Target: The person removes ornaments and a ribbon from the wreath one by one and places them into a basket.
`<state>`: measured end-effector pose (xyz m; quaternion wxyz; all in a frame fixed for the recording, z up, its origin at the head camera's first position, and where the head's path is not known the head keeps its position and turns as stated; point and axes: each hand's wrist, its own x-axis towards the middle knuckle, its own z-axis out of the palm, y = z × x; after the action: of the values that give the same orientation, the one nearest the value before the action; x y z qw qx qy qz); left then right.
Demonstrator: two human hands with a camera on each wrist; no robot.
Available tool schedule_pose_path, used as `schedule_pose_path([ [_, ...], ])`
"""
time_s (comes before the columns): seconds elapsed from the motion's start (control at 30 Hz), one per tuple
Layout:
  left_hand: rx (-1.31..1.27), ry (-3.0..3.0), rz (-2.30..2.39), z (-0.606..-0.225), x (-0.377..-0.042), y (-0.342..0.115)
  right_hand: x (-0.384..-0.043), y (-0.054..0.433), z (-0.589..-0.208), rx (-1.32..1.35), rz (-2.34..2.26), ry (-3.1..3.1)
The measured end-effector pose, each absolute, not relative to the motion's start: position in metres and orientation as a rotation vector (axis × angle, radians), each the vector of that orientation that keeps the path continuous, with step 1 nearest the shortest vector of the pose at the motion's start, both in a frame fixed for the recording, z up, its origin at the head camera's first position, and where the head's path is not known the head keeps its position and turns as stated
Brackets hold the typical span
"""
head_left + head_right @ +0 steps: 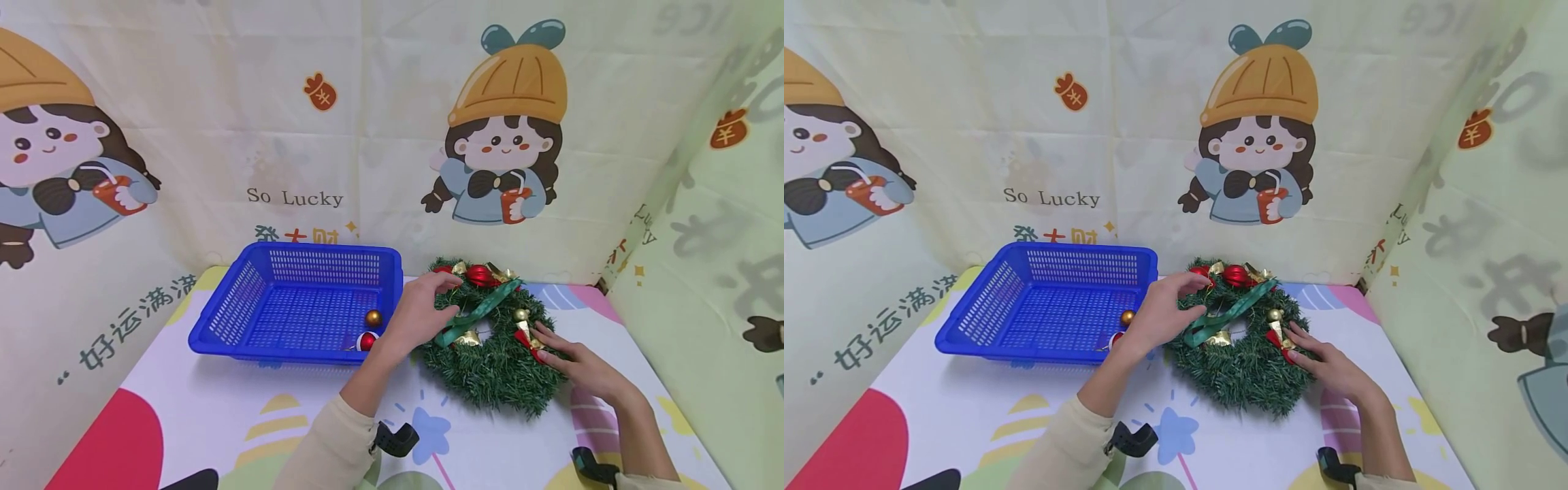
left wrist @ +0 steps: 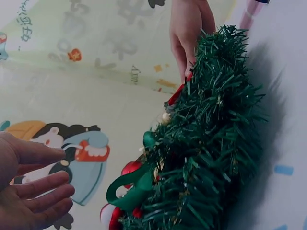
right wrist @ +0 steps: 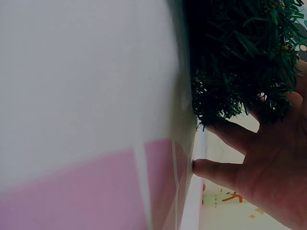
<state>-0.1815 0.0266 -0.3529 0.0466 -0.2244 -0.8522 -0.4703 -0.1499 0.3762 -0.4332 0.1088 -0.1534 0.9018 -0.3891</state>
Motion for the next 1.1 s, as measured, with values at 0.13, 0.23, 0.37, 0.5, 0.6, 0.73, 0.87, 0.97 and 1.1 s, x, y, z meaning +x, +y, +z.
schedule_pose_path([
  [0.13,-0.707,-2.638,-1.391,-0.351,-0.184,0.035,-0.150,0.377,-0.433,-0.455,-1.159,2.643],
  [0.23,-0.721,-2.659,-1.387,-0.350,-0.186,0.042,-0.151,0.377,-0.432,-0.450,-1.161,2.640],
  [0.37,-0.746,-2.684,-1.388,-0.349,-0.187,0.050,-0.152,0.376,-0.432,-0.448,-1.150,2.645],
  [0.5,-0.786,-2.699,-1.388,-0.349,-0.189,0.059,-0.152,0.376,-0.432,-0.437,-1.152,2.646],
  [0.6,-0.822,-2.704,-1.372,-0.350,-0.192,0.064,-0.152,0.376,-0.431,-0.435,-1.154,2.644],
  [0.73,-0.863,-2.718,-1.380,-0.350,-0.195,0.072,-0.152,0.376,-0.430,-0.436,-1.144,2.649],
  [0.87,-0.911,-2.741,-1.379,-0.351,-0.198,0.080,-0.152,0.377,-0.431,-0.443,-1.149,2.644],
  [0.97,-0.963,-2.768,-1.338,-0.353,-0.200,0.089,-0.151,0.378,-0.432,-0.441,-1.162,2.635],
  [1.1,-1.039,-2.793,-1.272,-0.355,-0.203,0.099,-0.151,0.378,-0.435,-0.437,-1.186,2.616],
])
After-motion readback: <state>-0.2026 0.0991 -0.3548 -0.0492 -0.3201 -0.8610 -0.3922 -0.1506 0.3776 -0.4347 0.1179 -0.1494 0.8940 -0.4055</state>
